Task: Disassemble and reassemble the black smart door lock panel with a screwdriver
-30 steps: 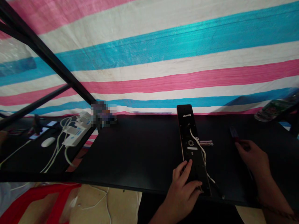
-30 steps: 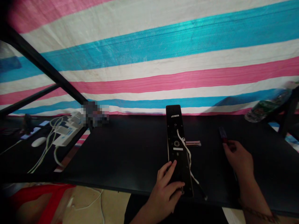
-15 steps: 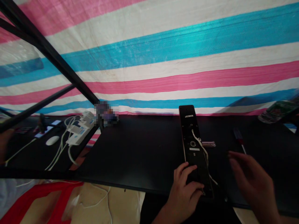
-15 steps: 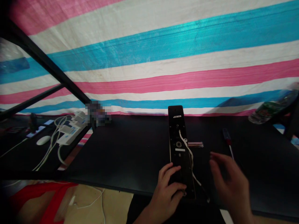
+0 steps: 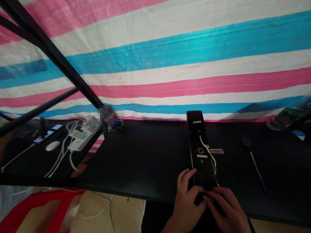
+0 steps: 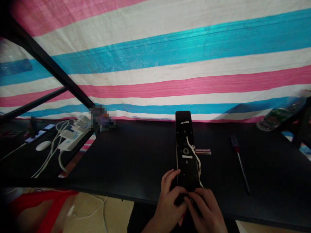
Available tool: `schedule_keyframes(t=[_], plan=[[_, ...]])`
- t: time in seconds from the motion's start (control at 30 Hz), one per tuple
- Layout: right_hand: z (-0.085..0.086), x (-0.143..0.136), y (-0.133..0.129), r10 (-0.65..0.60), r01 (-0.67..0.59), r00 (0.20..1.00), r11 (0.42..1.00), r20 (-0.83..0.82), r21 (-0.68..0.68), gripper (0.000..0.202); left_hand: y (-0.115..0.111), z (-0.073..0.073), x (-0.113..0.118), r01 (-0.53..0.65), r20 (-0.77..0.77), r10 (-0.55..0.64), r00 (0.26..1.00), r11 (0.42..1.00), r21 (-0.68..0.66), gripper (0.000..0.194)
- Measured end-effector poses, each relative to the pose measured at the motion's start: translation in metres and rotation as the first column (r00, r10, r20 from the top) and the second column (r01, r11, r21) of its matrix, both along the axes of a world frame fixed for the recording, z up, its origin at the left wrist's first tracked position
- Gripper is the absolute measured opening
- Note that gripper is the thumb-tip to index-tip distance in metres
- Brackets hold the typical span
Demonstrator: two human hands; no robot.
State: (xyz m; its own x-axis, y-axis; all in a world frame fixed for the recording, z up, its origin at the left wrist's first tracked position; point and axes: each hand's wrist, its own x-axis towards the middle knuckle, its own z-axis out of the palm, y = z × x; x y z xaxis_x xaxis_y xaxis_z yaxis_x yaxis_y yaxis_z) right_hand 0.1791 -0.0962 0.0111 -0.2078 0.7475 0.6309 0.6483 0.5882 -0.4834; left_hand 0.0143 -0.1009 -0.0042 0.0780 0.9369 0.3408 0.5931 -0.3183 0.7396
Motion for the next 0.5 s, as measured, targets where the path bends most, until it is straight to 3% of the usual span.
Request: schedule_keyframes(t=[0.27,0.5], plan=[[-0.004,0.009,0.002,0.099,-0.099,0.995,0.995,0.028,0.003,0.018,-0.001,0.009,-0.004,0.077,0.010,-0.076,0.997,0.995,-0.063,0.040],[0.003,0.014,0.009,0.240,-0.224,0.959,0.968,0.150,-0.115,0.024,0.004,0.012,-0.008,0.190,-0.018,-0.194,0.981,0.973,-0.128,0.066]])
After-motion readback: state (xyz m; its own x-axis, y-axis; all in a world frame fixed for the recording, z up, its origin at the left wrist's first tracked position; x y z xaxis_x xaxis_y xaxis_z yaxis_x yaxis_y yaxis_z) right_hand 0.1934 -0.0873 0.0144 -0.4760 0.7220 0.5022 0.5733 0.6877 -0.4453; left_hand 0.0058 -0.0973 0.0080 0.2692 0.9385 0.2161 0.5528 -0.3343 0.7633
